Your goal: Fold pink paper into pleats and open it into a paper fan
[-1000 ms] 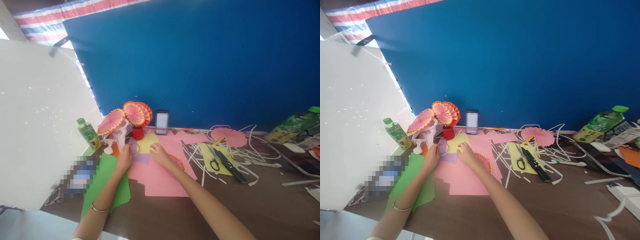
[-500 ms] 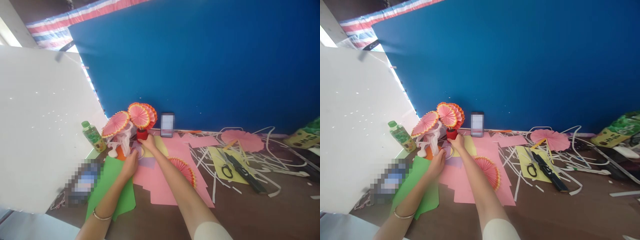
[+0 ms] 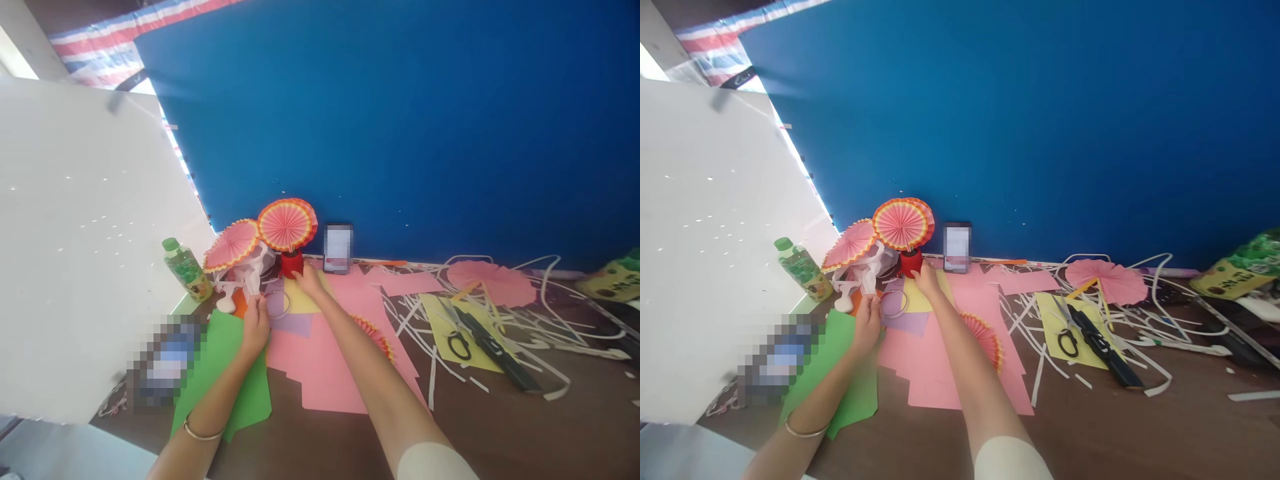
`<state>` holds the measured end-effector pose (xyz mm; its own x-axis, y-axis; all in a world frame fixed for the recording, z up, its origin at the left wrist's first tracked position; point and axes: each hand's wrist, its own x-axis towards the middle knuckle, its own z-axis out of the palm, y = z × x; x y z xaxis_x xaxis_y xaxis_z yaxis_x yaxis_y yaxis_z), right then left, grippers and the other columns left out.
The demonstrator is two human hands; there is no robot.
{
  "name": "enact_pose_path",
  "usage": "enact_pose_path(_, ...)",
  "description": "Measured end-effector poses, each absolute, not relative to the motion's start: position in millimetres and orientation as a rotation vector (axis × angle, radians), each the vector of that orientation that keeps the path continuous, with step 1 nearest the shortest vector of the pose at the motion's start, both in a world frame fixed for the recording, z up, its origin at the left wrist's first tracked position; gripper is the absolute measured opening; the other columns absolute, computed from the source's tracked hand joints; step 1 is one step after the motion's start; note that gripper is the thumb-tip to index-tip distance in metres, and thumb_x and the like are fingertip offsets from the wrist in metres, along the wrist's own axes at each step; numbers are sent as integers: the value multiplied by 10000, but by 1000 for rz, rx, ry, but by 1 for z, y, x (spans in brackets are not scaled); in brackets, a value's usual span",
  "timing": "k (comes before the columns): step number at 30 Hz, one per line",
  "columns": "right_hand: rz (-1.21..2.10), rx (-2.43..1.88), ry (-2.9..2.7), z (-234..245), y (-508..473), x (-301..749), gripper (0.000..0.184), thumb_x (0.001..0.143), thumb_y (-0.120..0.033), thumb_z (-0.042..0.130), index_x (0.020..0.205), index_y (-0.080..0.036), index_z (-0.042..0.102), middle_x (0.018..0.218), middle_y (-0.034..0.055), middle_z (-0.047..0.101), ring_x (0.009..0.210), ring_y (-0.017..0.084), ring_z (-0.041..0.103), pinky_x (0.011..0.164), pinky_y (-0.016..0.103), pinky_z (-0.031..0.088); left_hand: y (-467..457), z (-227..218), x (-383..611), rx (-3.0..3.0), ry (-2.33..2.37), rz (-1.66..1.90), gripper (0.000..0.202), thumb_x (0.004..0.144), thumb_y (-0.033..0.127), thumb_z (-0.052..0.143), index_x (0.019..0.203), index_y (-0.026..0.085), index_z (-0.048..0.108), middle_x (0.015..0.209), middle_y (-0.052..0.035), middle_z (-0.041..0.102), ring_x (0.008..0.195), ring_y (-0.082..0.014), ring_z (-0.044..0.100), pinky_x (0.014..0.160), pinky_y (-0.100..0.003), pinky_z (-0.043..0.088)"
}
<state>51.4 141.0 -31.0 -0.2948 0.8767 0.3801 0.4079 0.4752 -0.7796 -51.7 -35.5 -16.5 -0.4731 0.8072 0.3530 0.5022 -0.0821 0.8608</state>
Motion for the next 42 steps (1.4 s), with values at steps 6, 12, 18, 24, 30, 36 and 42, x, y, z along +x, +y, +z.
enact_pose_path(6, 518, -1090, -1983, -18, 122, 55, 353, 749, -47, 383, 1082, -96, 491, 1079, 174, 523, 1051, 266, 461, 908, 456, 336, -33, -16, -51, 1227, 1878, 1682, 285, 870, 456, 311, 784, 202, 409, 556, 35, 360, 476, -115, 365, 457, -233, 326)
enact_pose_path(12, 517, -867, -2245, -8, 110, 47, 405, 723, -17, 443, 1055, -202, 583, 1039, 75, 588, 961, 187, 525, 853, 314, 391, -36, -16, -47, 1334, 1854, 1662, 290, 863, 458, 319, 784, 200, 424, 568, 14, 382, 495, -134, 394, 483, -269, 356)
enact_pose_path(18, 573, -972, -2165, -9, 119, 48, 193, 783, -118, 470, 835, -181, 644, 848, 66, 657, 799, 188, 597, 737, 291, 432, -30, -18, -56, 1157, 1846, 1779, 287, 871, 452, 298, 736, 211, 376, 561, 17, 358, 475, -123, 377, 444, -270, 356)
enact_pose_path(24, 686, -1048, -1982, -15, 122, 58, 145, 795, -211, 474, 790, -184, 616, 784, 20, 675, 699, 149, 618, 654, 254, 468, -27, -20, -59, 1064, 1850, 1827, 280, 891, 428, 212, 709, 225, 278, 548, 35, 290, 452, -118, 351, 425, -276, 355)
enact_pose_path(30, 649, -1203, -1766, -15, 122, 65, 214, 798, -181, 364, 887, -134, 552, 793, 81, 626, 711, 187, 593, 647, 314, 470, -29, -18, -60, 1001, 1815, 1883, 254, 890, 415, 232, 753, 217, 314, 539, 41, 299, 452, -121, 328, 436, -277, 332)
enact_pose_path(36, 521, -1175, -1773, -9, 110, 55, 315, 711, -251, 541, 1003, -156, 471, 1051, 130, 508, 972, 254, 506, 826, 381, 413, -34, -11, -54, 1112, 1863, 1859, 267, 883, 418, 268, 741, 210, 355, 553, 24, 344, 492, -134, 383, 491, -286, 367)
enact_pose_path(42, 631, -1318, -1764, -11, 122, 40, 439, 675, -317, 605, 1016, -143, 388, 986, 131, 530, 915, 261, 536, 744, 378, 449, -41, -12, -50, 1630, 1941, 1511, 250, 890, 368, 271, 846, 190, 442, 630, -9, 456, 557, -146, 452, 552, -282, 369)
